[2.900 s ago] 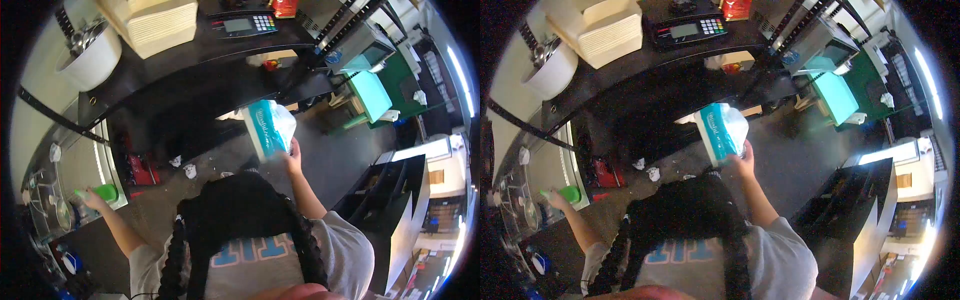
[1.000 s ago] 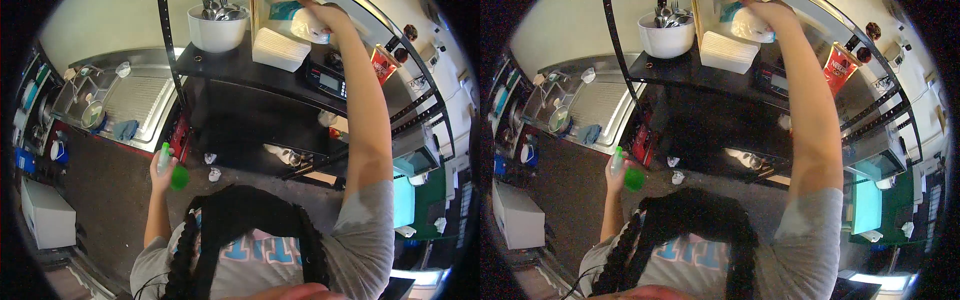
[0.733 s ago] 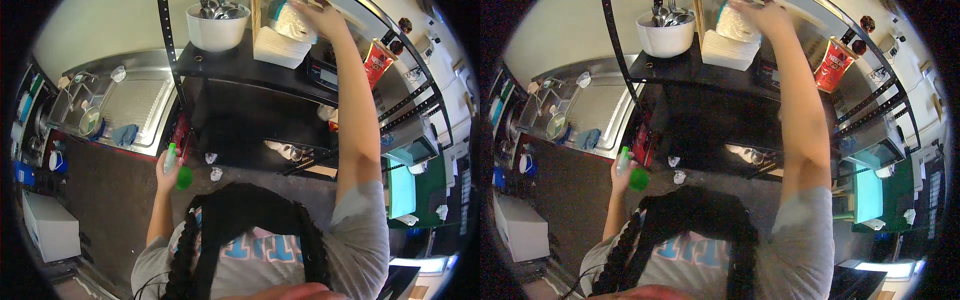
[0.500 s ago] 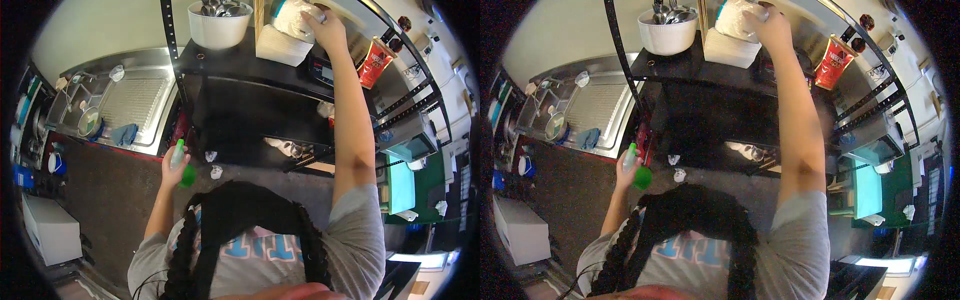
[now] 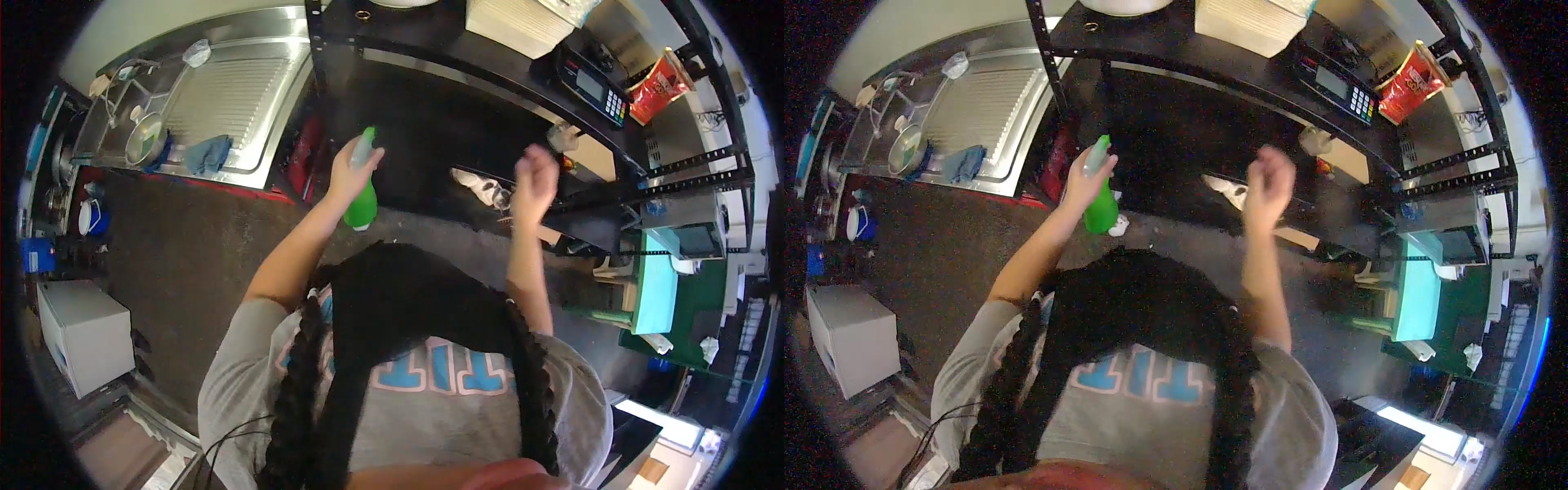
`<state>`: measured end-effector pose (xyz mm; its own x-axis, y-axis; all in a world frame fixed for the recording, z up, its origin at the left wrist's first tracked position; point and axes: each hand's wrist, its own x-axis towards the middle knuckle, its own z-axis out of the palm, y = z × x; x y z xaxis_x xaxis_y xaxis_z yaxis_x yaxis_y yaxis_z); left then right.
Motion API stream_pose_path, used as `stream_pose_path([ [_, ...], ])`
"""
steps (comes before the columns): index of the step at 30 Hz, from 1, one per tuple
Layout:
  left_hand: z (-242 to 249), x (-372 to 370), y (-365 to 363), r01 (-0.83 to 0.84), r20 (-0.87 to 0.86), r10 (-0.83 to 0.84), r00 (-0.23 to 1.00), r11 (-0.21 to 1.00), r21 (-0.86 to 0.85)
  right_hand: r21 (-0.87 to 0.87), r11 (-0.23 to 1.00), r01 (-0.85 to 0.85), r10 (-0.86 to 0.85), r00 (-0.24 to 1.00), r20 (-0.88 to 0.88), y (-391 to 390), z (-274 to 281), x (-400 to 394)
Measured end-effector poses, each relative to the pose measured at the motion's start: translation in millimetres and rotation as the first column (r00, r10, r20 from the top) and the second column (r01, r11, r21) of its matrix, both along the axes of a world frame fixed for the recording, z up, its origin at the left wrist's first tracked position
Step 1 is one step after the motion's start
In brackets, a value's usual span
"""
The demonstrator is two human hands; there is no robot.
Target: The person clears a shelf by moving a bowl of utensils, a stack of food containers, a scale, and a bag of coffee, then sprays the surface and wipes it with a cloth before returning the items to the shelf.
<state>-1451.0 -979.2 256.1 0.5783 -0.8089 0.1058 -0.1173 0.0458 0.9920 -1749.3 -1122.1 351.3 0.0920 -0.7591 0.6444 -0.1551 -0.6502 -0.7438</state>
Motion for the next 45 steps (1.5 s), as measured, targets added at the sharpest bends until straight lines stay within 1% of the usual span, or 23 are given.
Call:
stream_pose_path([
  [1, -7.7, -0.3, -14.9, -0.008, 0.056, 0.005, 0.998, 0.999, 0.054, 0.146, 0.988, -0.038, 0.036, 0.999, 0.013, 16.4, -41.3, -10.7],
  [2, -17.3, -1.1, -31.0, 0.006, 0.051, -0.009, 0.999, 0.998, 0.057, 0.076, 0.995, 0.071, -0.044, 0.951, -0.306, 38.0, -53.6, -22.0],
  [4, -37.5, -6.7, -63.2, -0.064, 0.356, 0.047, 0.933, 0.997, 0.036, 0.141, 0.986, -0.094, 0.148, 0.883, -0.445, 74.7, -59.5, -40.7],
  [6, -52.0, -7.4, -94.3, -0.085, 0.305, 0.048, 0.951, 0.990, 0.109, 0.187, 0.952, -0.243, 0.306, 0.707, -0.638, 86.4, -71.9, -73.5],
  [10, -58.6, -25.5, -133.5, -0.105, 0.144, 0.062, 0.988, 0.945, 0.311, 0.305, 0.946, -0.107, 0.272, 0.773, -0.573, 84.7, -78.0, -116.0],
  [12, -56.9, -47.3, -149.1, -0.062, 0.144, 0.021, 0.989, 0.955, 0.291, 0.267, 0.964, 0.009, 0.143, 0.827, -0.544, 71.9, -79.0, -138.6],
  [14, -49.1, -78.5, -164.3, 0.137, 0.031, -0.155, 0.987, 0.936, 0.324, 0.253, 0.968, 0.008, 0.139, 0.818, -0.559, 53.0, -81.1, -163.3],
  [15, -43.1, -96.5, -172.8, 0.148, -0.050, -0.139, 0.989, 0.927, 0.345, 0.231, 0.973, 0.009, 0.129, 0.810, -0.572, 42.4, -83.0, -174.8],
  [19, -86.0, -157.5, -226.7, 0.256, -0.011, -0.263, 0.965, 0.931, 0.261, 0.230, 0.973, 0.022, 0.125, 0.785, -0.607, -0.9, -87.8, -212.4],
  [20, -64.5, -174.2, -222.9, 0.307, 0.036, -0.331, 0.943, 0.907, 0.287, 0.231, 0.973, 0.002, 0.137, 0.799, -0.585, -10.5, -83.1, -216.4],
  [22, -64.1, -205.2, -235.0, 0.189, 0.107, -0.273, 0.956, 0.851, 0.489, 0.232, 0.972, -0.032, 0.161, 0.811, -0.563, -30.4, -82.0, -225.3],
  [23, -61.4, -216.0, -238.4, 0.187, 0.226, -0.338, 0.913, 0.843, 0.505, 0.221, 0.974, -0.044, 0.163, 0.814, -0.558, -41.1, -83.7, -231.1],
  [25, -61.3, -234.8, -243.6, 0.153, 0.276, -0.321, 0.906, 0.857, 0.493, 0.211, 0.975, -0.064, 0.174, 0.813, -0.555, -58.9, -90.0, -243.9],
  [26, -59.7, -243.2, -246.9, 0.125, 0.329, -0.309, 0.893, 0.869, 0.478, 0.141, 0.985, -0.099, 0.162, 0.807, -0.568, -68.7, -93.8, -249.1],
  [28, -61.4, -252.1, -256.9, 0.108, 0.263, -0.249, 0.932, 0.885, 0.454, 0.068, 0.986, -0.155, 0.165, 0.797, -0.581, -86.2, -99.1, -256.1],
  [31, -72.2, -248.1, -289.7, 0.082, 0.116, -0.138, 0.984, 0.917, 0.391, 0.300, 0.947, -0.111, 0.266, 0.793, -0.548, -102.0, -106.0, -262.5],
  [34, -54.3, -247.3, -313.9, 0.002, 0.217, -0.083, 0.973, 0.936, 0.351, 0.242, 0.953, -0.181, 0.288, 0.789, -0.542, -116.9, -100.4, -261.7],
  [36, -63.9, -239.1, -338.0, -0.015, 0.256, -0.082, 0.963, 0.935, 0.354, 0.211, 0.952, -0.223, 0.304, 0.781, -0.546, -129.3, -106.3, -263.0],
  [38, -56.5, -234.3, -346.7, -0.003, 0.025, -0.011, 1.000, 0.873, 0.488, 0.176, 0.947, -0.270, 0.322, 0.773, -0.547, -136.6, -102.4, -259.0],
  [40, -52.6, -233.1, -347.0, -0.057, 0.059, 0.032, 0.998, 0.869, 0.492, 0.233, 0.933, -0.273, 0.357, 0.773, -0.525, -137.9, -98.2, -256.7],
  [42, -50.4, -229.6, -341.1, -0.106, 0.092, 0.070, 0.993, 0.861, 0.498, 0.201, 0.934, -0.295, 0.357, 0.770, -0.529, -142.0, -106.8, -256.9],
  [44, -50.9, -216.2, -325.9, -0.145, -0.068, 0.189, 0.980, 0.899, 0.414, 0.172, 0.931, -0.323, 0.364, 0.768, -0.528, -141.7, -110.0, -253.7],
  [45, -52.7, -203.8, -315.7, -0.161, -0.064, 0.206, 0.977, 0.893, 0.420, 0.229, 0.924, -0.306, 0.382, 0.764, -0.520, -139.6, -110.1, -254.3],
])
